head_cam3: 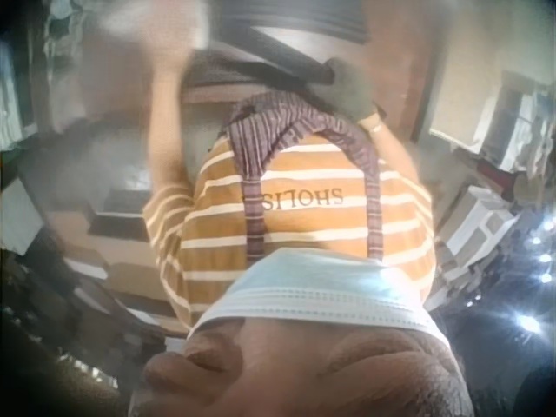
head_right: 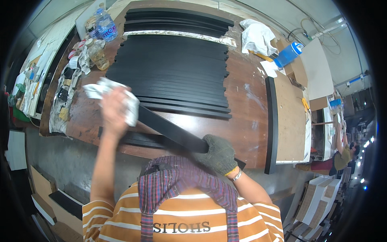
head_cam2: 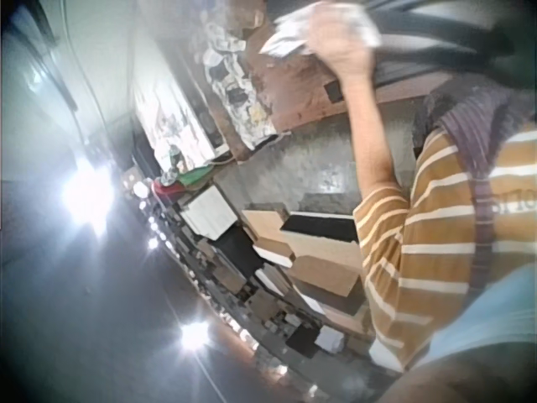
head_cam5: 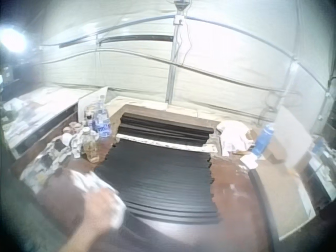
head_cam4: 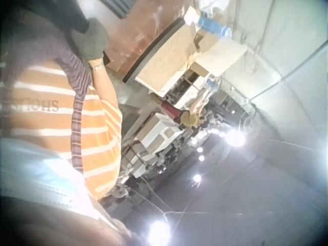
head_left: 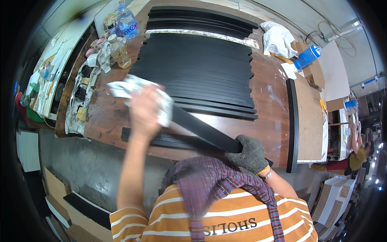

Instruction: The person wipes multiple black plastic planks with a white cloth on a wooden workbench. They handle each plank individually, wiping both sides and stacking the cleaned pieces on top of others.

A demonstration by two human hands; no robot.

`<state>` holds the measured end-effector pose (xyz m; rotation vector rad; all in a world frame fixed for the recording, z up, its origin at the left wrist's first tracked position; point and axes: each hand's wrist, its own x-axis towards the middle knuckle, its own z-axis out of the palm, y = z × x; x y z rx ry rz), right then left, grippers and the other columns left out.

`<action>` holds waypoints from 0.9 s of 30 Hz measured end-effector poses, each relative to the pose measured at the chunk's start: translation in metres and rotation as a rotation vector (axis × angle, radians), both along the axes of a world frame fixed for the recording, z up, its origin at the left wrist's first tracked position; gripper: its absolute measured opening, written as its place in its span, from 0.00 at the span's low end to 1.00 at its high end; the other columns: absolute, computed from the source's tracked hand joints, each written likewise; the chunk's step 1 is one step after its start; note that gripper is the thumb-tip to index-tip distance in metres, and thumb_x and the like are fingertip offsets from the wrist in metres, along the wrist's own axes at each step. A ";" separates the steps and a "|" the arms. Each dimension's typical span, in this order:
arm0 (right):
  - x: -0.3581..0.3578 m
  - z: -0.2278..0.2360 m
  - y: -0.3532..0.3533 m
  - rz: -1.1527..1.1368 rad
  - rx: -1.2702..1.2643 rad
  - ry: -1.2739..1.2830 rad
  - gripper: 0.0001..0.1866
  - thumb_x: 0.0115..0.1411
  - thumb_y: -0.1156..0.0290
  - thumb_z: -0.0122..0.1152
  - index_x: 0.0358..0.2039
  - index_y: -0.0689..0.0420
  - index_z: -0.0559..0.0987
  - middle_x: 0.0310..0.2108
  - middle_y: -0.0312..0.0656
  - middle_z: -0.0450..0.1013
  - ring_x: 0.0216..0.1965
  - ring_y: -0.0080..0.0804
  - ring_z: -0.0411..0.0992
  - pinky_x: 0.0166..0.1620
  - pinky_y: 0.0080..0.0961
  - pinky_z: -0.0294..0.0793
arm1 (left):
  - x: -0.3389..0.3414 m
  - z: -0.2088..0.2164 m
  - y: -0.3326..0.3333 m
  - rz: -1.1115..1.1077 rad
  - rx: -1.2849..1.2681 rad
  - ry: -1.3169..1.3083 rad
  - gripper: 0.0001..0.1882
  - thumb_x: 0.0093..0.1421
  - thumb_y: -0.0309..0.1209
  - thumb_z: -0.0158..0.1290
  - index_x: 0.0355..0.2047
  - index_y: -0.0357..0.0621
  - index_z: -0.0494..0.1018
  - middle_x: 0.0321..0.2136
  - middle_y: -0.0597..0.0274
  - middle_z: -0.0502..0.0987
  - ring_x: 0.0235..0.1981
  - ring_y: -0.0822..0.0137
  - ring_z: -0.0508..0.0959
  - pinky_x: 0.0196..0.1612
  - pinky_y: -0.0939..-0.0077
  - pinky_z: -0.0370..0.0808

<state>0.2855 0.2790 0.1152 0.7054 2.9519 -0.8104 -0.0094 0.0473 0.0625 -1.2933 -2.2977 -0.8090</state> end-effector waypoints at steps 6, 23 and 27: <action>0.004 -0.001 -0.003 -0.089 0.026 0.097 0.24 0.47 0.49 0.73 0.33 0.57 0.81 0.27 0.49 0.78 0.30 0.50 0.77 0.35 0.43 0.76 | -0.065 0.048 -0.041 0.434 1.008 -1.132 0.13 0.70 0.28 0.49 0.52 0.35 0.74 0.41 0.53 0.82 0.41 0.64 0.83 0.44 0.70 0.82; -0.151 0.080 0.072 0.082 -0.256 1.109 0.19 0.63 0.60 0.64 0.44 0.64 0.77 0.28 0.46 0.77 0.32 0.39 0.76 0.38 0.34 0.78 | 0.028 0.130 0.110 -0.657 0.086 -1.453 0.13 0.59 0.31 0.65 0.42 0.37 0.79 0.36 0.66 0.82 0.37 0.76 0.79 0.45 0.78 0.75; -0.151 0.080 0.069 0.184 -1.665 0.950 0.22 0.68 0.52 0.60 0.43 0.62 0.76 0.26 0.46 0.76 0.31 0.41 0.76 0.37 0.41 0.78 | 0.063 0.104 0.118 -0.740 -0.007 -1.652 0.14 0.57 0.29 0.67 0.41 0.39 0.78 0.35 0.67 0.81 0.38 0.76 0.78 0.45 0.77 0.75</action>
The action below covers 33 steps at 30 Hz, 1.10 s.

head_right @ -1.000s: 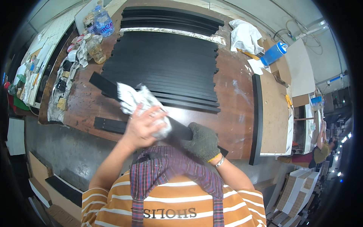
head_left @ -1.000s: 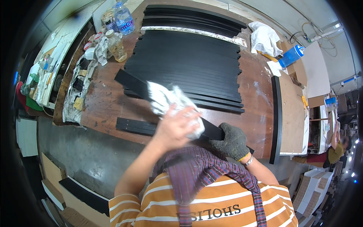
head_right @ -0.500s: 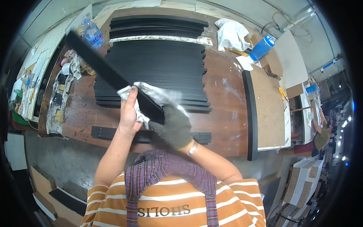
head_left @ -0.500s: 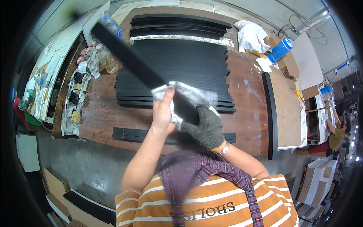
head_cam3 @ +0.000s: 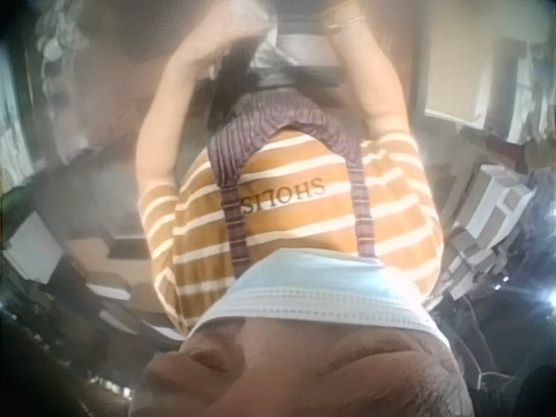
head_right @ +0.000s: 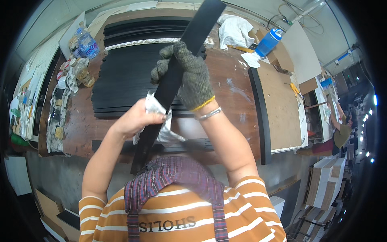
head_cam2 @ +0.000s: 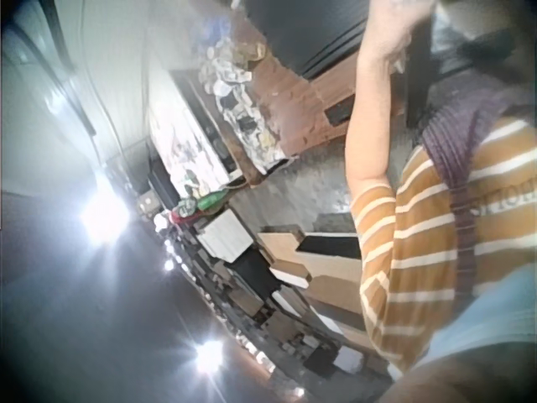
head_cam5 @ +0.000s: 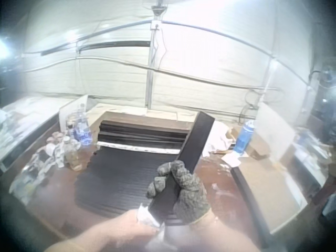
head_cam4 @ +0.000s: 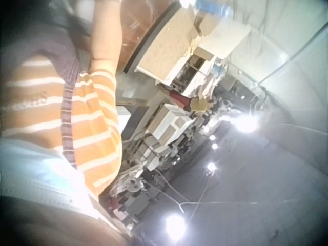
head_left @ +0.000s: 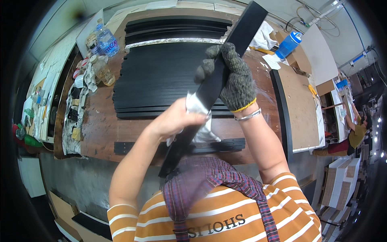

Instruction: The person wipes multiple black plastic planks with a white cloth on a wooden workbench. They handle each plank individually, wiping both sides and stacking the cleaned pieces on top of others.

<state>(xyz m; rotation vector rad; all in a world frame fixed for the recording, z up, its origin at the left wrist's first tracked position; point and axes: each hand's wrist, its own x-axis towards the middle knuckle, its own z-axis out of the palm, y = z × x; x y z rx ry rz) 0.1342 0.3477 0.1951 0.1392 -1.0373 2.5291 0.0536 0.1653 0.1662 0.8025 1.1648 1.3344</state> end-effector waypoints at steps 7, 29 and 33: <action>0.057 -0.003 0.065 -0.349 -0.250 -0.044 0.21 0.67 0.52 0.62 0.38 0.60 0.75 0.24 0.36 0.68 0.29 0.31 0.69 0.39 0.33 0.74 | -0.023 -0.066 -0.146 -0.255 -0.350 0.128 0.19 0.53 0.28 0.66 0.44 0.40 0.76 0.39 0.64 0.81 0.41 0.71 0.78 0.50 0.72 0.75; 0.101 -0.003 0.090 -0.782 -0.382 -0.151 0.18 0.71 0.53 0.54 0.31 0.53 0.72 0.21 0.35 0.65 0.25 0.31 0.66 0.37 0.35 0.70 | -0.010 -0.096 -0.128 0.436 -0.608 1.004 0.36 0.54 0.09 0.42 0.65 0.38 0.63 0.60 0.42 0.72 0.57 0.46 0.76 0.61 0.60 0.72; 0.092 -0.003 0.079 -0.769 -0.283 -0.108 0.18 0.71 0.53 0.53 0.32 0.55 0.72 0.21 0.38 0.64 0.25 0.33 0.65 0.36 0.35 0.70 | -0.028 -0.068 -0.123 0.845 -0.121 0.865 0.31 0.60 0.18 0.48 0.65 0.33 0.62 0.51 0.48 0.77 0.50 0.62 0.78 0.57 0.69 0.72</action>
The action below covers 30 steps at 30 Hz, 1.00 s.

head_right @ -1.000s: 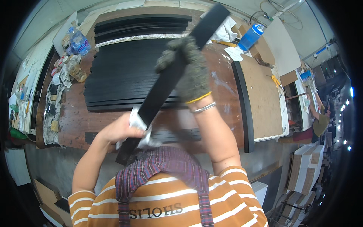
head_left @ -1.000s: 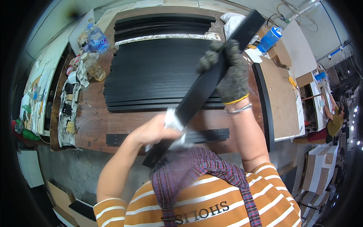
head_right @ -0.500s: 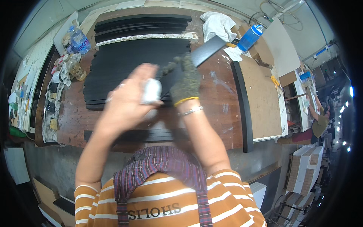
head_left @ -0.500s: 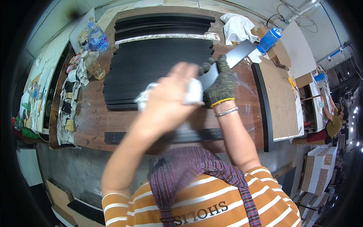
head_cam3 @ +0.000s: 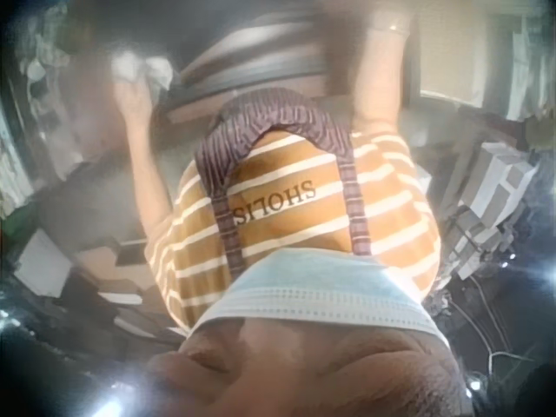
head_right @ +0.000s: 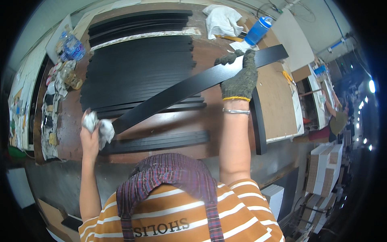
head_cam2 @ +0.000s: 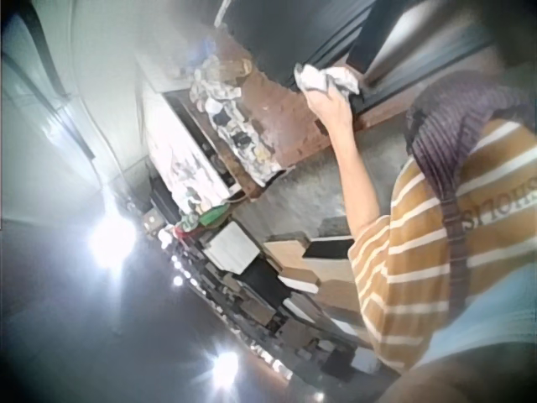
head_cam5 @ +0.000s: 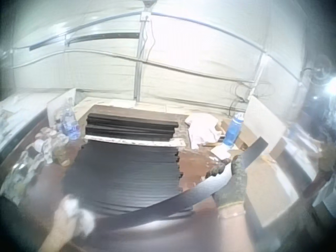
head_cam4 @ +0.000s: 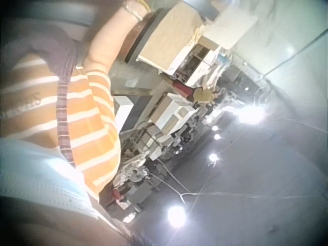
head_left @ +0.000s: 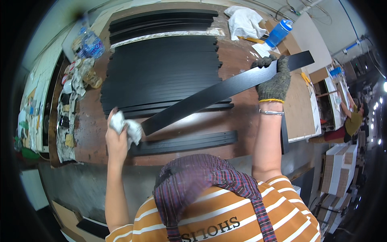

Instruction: The person wipes multiple black plastic planks with a white cloth on a wooden workbench. They handle each plank individually, wiping both sides and stacking the cleaned pieces on top of others.

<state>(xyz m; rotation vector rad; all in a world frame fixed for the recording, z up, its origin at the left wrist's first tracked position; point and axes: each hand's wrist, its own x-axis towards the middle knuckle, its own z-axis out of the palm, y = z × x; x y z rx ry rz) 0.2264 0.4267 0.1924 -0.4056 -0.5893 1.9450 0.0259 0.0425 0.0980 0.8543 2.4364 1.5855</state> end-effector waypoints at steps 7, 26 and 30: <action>-0.024 -0.015 -0.015 0.067 0.000 -0.049 0.20 0.66 0.51 0.61 0.35 0.57 0.73 0.28 0.39 0.71 0.30 0.36 0.70 0.39 0.38 0.74 | 0.031 0.024 0.038 -0.519 -0.316 -0.321 0.25 0.45 0.25 0.70 0.45 0.39 0.75 0.32 0.61 0.80 0.33 0.68 0.79 0.41 0.72 0.76; -0.065 -0.050 -0.057 0.495 0.068 0.182 0.26 0.51 0.72 0.61 0.52 0.63 0.74 0.30 0.39 0.69 0.30 0.35 0.68 0.40 0.38 0.72 | 0.040 0.044 0.080 -0.401 0.312 -0.140 0.32 0.64 0.29 0.59 0.66 0.36 0.62 0.61 0.50 0.73 0.62 0.60 0.72 0.65 0.64 0.67; -0.059 -0.026 -0.042 0.561 0.083 0.094 0.31 0.52 0.69 0.62 0.58 0.65 0.70 0.30 0.39 0.69 0.28 0.32 0.67 0.36 0.34 0.72 | 0.076 0.009 0.072 -0.558 -0.007 0.020 0.28 0.59 0.24 0.60 0.60 0.34 0.69 0.55 0.44 0.77 0.57 0.56 0.78 0.58 0.67 0.73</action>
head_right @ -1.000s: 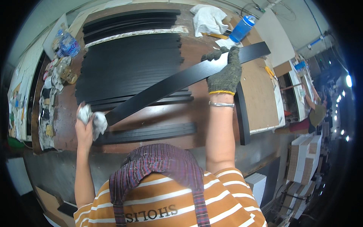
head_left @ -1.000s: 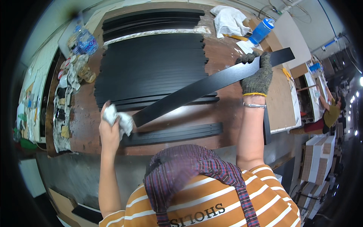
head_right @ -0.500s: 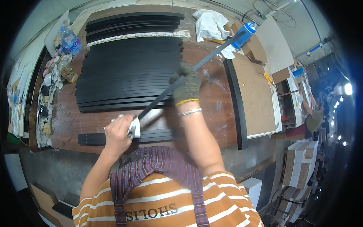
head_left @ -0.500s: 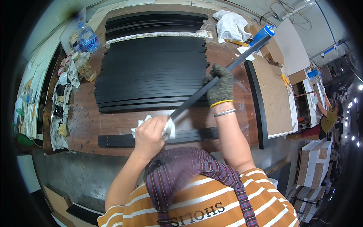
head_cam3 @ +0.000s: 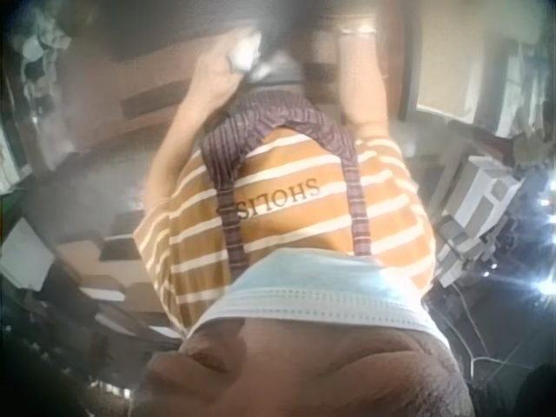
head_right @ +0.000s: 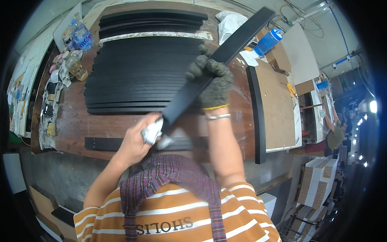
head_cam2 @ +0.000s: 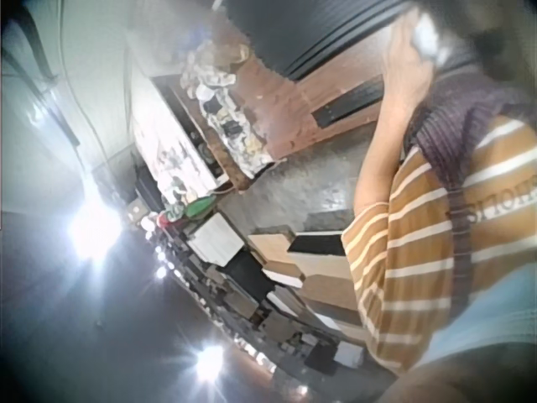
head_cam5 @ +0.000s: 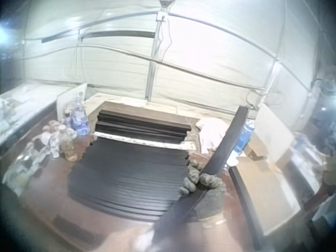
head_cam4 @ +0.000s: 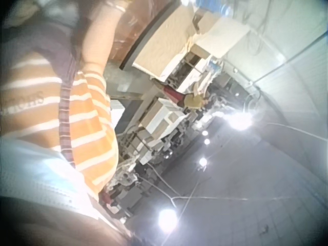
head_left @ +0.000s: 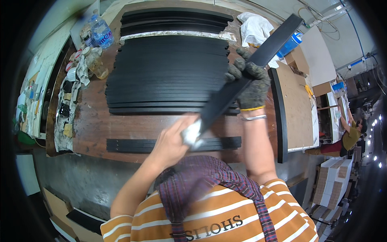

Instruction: The person wipes multiple black plastic planks with a white cloth on a wooden workbench. They handle each plank individually, wiping both sides and stacking the cleaned pieces on top of others.

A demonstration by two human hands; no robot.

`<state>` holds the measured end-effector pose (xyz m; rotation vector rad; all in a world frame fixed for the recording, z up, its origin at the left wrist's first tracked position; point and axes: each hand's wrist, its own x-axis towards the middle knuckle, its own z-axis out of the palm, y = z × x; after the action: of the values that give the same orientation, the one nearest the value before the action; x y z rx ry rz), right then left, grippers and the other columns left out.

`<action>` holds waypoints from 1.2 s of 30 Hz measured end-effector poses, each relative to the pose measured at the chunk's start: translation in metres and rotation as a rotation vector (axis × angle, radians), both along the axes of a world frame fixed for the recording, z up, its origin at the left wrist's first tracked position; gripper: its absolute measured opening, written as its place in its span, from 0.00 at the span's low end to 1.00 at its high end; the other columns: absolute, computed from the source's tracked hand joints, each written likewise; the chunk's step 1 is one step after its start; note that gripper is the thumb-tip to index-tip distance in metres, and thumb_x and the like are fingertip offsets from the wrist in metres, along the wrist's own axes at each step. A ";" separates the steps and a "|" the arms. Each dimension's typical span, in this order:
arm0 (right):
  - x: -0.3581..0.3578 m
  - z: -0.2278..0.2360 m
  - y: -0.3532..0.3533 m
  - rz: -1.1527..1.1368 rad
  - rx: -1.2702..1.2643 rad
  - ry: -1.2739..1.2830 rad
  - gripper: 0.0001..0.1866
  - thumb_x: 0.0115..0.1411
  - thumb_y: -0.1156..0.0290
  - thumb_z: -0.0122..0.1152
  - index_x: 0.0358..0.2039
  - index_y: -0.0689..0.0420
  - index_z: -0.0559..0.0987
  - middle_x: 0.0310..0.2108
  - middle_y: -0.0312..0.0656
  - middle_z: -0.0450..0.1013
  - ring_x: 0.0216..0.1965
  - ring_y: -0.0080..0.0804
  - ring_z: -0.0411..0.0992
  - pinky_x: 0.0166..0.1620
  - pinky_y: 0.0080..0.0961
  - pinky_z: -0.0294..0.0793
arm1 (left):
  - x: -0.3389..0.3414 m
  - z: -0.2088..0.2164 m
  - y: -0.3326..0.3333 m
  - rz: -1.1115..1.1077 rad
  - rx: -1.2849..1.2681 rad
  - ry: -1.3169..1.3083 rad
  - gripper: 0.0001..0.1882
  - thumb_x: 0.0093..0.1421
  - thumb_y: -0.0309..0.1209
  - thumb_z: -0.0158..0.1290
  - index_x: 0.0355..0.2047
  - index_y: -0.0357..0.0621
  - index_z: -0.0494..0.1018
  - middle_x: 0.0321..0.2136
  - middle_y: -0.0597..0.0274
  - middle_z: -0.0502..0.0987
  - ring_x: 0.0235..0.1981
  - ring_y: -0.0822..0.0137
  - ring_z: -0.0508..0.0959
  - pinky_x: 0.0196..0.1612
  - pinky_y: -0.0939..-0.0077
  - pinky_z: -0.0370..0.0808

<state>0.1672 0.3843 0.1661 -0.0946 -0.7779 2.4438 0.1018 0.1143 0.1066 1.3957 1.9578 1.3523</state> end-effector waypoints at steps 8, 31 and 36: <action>0.022 0.003 -0.001 0.395 0.912 -0.785 0.17 0.52 0.72 0.70 0.42 0.64 0.83 0.24 0.39 0.76 0.21 0.26 0.75 0.28 0.22 0.78 | -0.047 -0.060 -0.168 0.977 0.325 -0.532 0.14 0.70 0.26 0.50 0.52 0.29 0.72 0.44 0.57 0.79 0.44 0.67 0.79 0.50 0.70 0.75; 0.017 -0.099 -0.112 0.692 1.971 -0.966 0.20 0.58 0.51 0.66 0.41 0.54 0.84 0.41 0.46 0.78 0.46 0.44 0.75 0.48 0.41 0.75 | -0.028 -0.057 -0.209 1.194 0.475 -0.492 0.19 0.73 0.31 0.47 0.58 0.29 0.68 0.52 0.53 0.76 0.52 0.64 0.77 0.56 0.68 0.73; 0.053 -0.138 -0.092 0.514 1.854 -0.867 0.22 0.64 0.48 0.59 0.41 0.55 0.85 0.41 0.48 0.79 0.44 0.49 0.76 0.48 0.42 0.74 | -0.037 -0.051 -0.202 1.099 0.518 -0.677 0.24 0.75 0.37 0.41 0.62 0.28 0.66 0.55 0.49 0.76 0.55 0.60 0.78 0.59 0.66 0.72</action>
<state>0.2198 0.2919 0.0280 -0.2243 -3.2613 0.9453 0.0650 -0.0877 0.0561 -0.2390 1.9221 2.4704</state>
